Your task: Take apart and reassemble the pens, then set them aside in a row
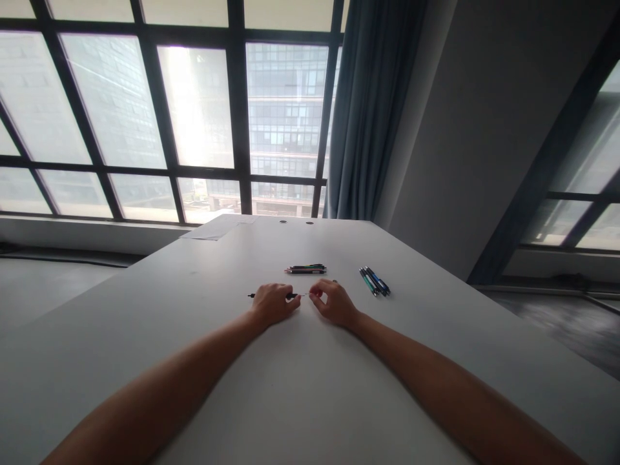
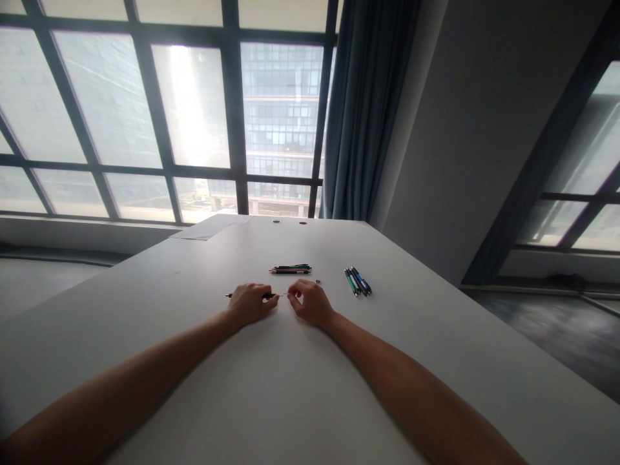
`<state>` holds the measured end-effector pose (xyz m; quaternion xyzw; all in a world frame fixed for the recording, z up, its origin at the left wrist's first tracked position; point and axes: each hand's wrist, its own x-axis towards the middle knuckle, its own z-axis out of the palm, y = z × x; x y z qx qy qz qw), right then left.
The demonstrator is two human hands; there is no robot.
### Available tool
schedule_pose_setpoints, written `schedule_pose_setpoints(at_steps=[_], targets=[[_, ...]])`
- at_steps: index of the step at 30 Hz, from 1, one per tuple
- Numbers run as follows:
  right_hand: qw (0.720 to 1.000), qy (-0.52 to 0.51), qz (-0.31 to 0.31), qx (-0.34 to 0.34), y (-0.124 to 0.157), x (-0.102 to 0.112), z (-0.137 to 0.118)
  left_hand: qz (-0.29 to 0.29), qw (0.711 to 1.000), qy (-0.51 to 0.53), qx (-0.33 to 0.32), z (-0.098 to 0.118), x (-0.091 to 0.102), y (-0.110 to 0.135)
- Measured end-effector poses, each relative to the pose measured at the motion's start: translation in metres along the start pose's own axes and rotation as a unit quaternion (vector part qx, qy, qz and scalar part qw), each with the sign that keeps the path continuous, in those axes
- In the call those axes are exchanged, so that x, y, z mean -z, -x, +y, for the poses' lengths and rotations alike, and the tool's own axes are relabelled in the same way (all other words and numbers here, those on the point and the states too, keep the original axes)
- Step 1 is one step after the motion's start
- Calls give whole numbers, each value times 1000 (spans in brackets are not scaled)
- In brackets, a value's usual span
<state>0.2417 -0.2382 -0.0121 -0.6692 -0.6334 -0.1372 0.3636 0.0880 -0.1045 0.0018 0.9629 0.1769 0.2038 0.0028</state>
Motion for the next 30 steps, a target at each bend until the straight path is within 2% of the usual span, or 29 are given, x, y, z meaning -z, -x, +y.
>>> schedule_pose_setpoints(at_steps=[5, 12, 18, 21, 30], targets=[[999, 10, 24, -43, -1, -2, 3, 8, 1000, 14, -24, -2, -3, -1], [1000, 13, 7, 5, 0, -1, -2, 56, 995, 51, -58, -5, -8, 0], [999, -5, -4, 50, 0, 0, -6, 53, 991, 69, -106, -6, -10, 1], [999, -2, -8, 52, 1, 0, -5, 47, 988, 75, -130, -6, -9, 1], [999, 13, -24, 36, 1, 0, -7, 50, 987, 66, -141, -6, -9, 0]])
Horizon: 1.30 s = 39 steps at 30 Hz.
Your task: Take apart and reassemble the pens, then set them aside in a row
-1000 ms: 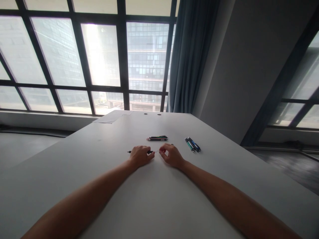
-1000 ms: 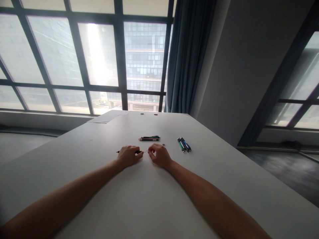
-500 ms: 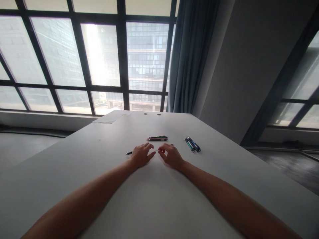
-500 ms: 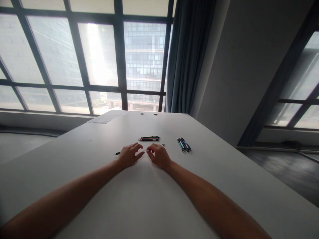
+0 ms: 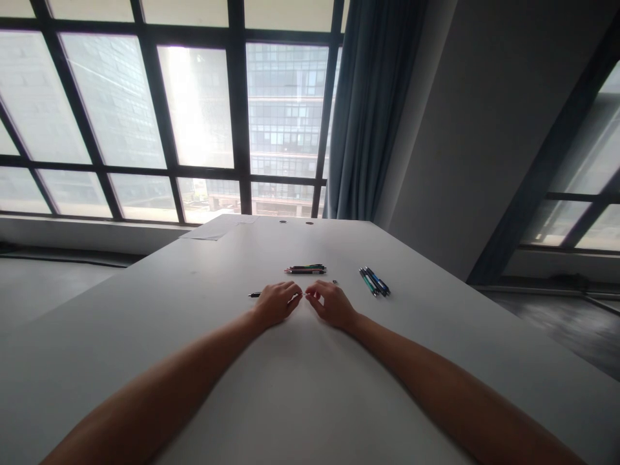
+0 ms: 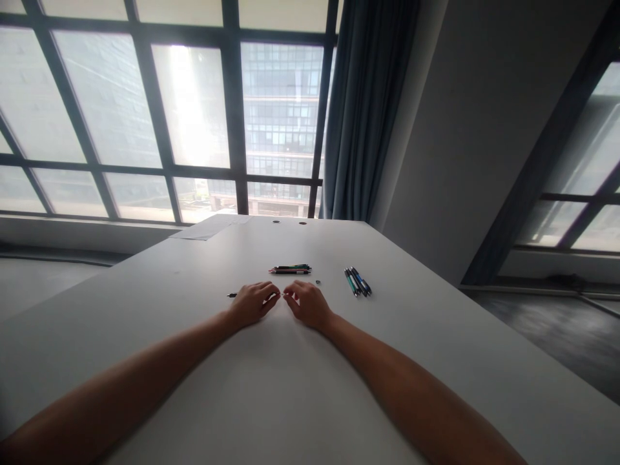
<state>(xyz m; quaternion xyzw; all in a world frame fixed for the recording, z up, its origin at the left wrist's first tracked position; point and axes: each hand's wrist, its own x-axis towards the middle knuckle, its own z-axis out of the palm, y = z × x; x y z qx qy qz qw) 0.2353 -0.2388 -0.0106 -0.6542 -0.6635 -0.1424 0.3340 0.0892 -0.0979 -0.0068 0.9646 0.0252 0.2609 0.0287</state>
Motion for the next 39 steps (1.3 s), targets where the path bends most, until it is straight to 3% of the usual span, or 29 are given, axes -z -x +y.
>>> schedule_pose_setpoints(at_steps=[5, 14, 19, 24, 28, 33, 39], targets=[[1000, 0, -6, 0, -1, 0, -1, -7, 1000, 6, 6, 1, 2, 0], [998, 32, 43, -40, 0, -2, 1, 15, 1000, 17, 8, 2, 3, -1], [986, 21, 122, -108, -3, -2, 14, 3, 1000, -8, -1, 2, 4, -1], [959, 51, 206, -189, -4, 9, 50, 2, 1000, -9, 6, 2, 3, 0], [962, 120, 145, -199, -1, 13, 67, 0, 1000, -10, 8, 2, 3, 0], [961, 178, 44, -204, -5, 4, 62, 4, 1000, -21, 8, 2, 2, -2], [951, 203, -14, -234, -13, -1, 59, 9, 1000, -22, 4, 2, 1, -2]])
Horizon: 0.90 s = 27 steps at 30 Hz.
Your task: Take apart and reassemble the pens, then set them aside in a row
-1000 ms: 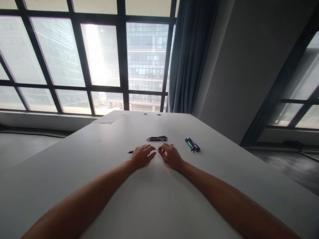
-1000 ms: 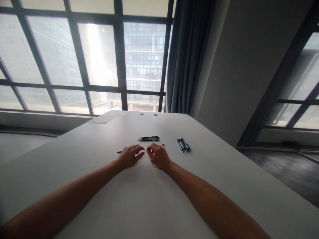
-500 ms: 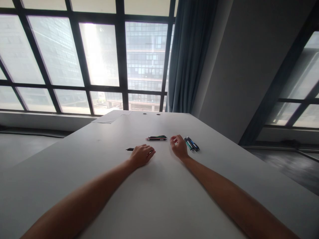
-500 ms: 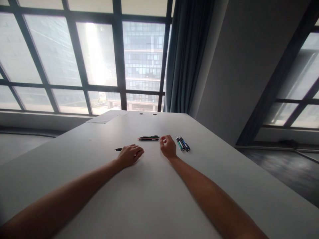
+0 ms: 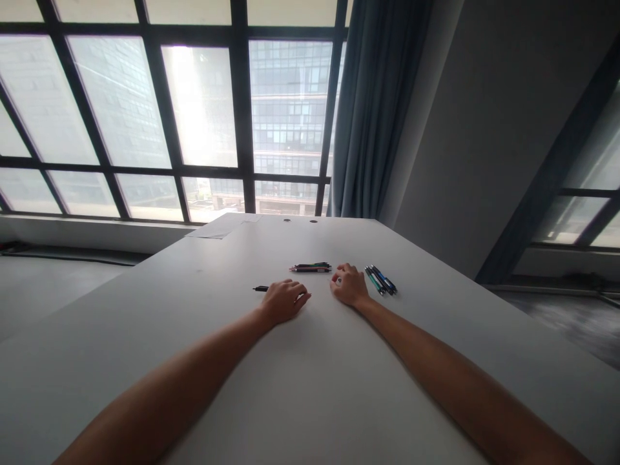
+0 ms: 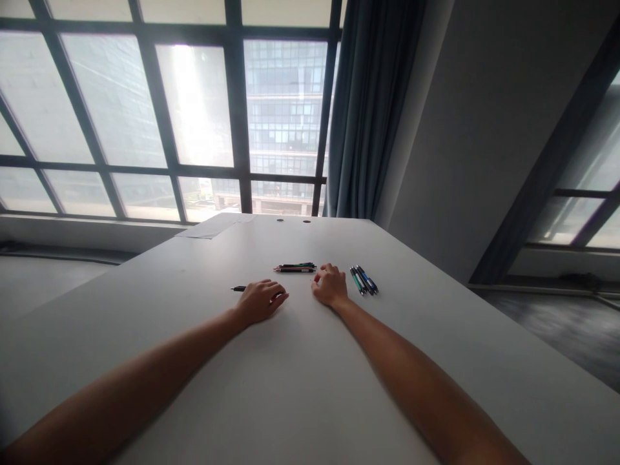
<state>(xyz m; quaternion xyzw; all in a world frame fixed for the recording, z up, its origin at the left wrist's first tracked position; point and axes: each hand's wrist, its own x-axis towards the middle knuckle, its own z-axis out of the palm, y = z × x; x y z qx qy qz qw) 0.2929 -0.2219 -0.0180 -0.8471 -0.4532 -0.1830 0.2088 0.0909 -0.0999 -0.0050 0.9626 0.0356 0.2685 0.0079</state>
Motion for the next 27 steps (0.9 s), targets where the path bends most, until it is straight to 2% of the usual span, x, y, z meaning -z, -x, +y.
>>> schedule_pose_setpoints(at_steps=[7, 12, 18, 22, 27], targets=[[1000, 8, -8, 3, 1, -1, 2, -3, 1000, 1, 8, -1, -2, 1], [1000, -14, 20, 18, 1, -2, 3, -6, 1000, 4, 7, 0, 0, 1], [984, -105, 94, 105, 17, 10, -14, 5, 1000, 7, -2, -3, -1, 1], [966, -142, 71, 204, 33, 18, -38, 1, 1000, -2, -11, -3, 0, 2], [958, -166, 57, 226, 38, 19, -48, -5, 1000, 0, 13, -1, 2, 3]])
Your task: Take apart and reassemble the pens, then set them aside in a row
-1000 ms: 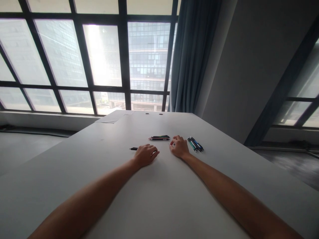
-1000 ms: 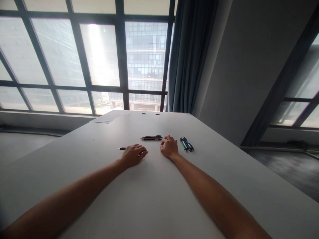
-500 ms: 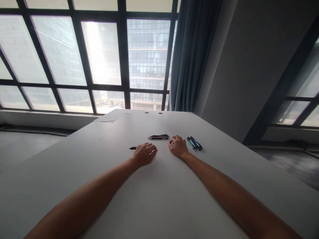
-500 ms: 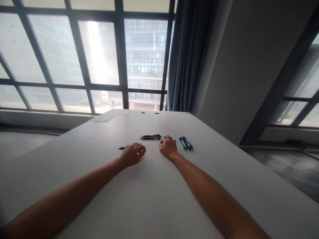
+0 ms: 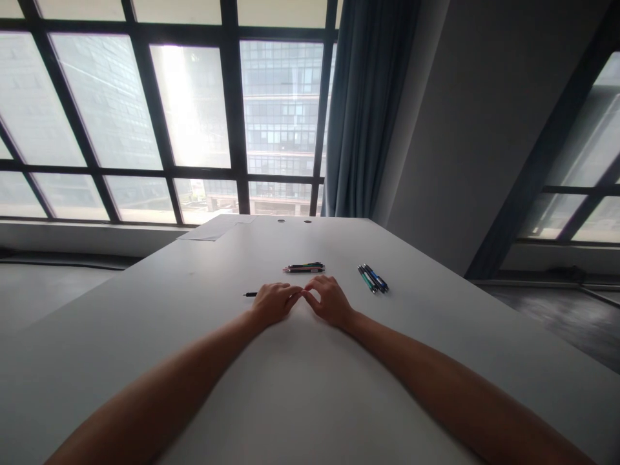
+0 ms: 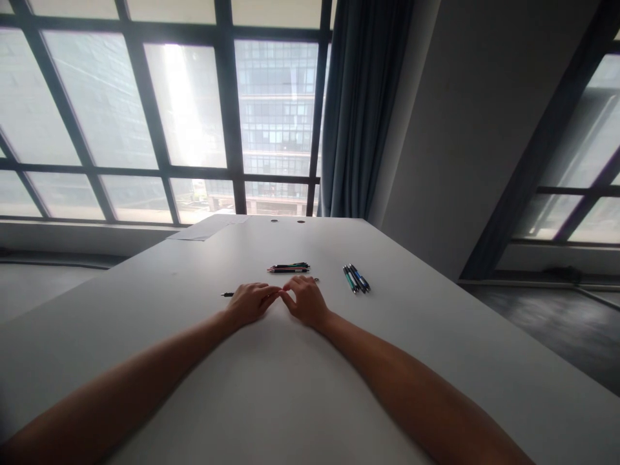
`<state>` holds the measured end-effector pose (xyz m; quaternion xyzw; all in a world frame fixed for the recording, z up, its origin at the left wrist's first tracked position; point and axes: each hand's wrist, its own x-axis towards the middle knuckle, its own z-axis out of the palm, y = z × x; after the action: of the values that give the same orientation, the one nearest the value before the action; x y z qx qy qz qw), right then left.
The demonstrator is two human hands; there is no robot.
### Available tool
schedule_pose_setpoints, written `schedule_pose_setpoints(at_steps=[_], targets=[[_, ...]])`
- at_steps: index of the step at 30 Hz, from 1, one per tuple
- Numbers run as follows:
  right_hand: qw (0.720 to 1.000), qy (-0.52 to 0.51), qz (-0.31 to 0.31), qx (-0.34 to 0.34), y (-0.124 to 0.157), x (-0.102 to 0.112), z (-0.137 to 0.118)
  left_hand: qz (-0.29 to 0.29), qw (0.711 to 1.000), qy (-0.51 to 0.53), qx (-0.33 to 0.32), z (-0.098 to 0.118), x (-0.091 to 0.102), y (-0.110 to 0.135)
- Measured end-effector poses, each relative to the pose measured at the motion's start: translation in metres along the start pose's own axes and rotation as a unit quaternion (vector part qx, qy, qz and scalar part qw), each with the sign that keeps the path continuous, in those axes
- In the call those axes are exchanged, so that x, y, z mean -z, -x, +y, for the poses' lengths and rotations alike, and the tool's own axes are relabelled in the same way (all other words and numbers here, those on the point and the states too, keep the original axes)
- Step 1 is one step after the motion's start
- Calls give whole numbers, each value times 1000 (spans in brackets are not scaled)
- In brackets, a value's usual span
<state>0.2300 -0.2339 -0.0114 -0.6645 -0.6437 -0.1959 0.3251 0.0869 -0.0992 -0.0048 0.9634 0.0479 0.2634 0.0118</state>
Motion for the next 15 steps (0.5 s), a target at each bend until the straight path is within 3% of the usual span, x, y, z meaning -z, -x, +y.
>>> schedule_pose_setpoints(at_steps=[9, 15], targets=[[999, -16, -28, 44, 2, 2, 1, -22, 999, -8, 23, -1, -1, -1], [995, 9, 54, -85, -1, 2, 9, 1, 997, -12, 75, 0, -1, -1]])
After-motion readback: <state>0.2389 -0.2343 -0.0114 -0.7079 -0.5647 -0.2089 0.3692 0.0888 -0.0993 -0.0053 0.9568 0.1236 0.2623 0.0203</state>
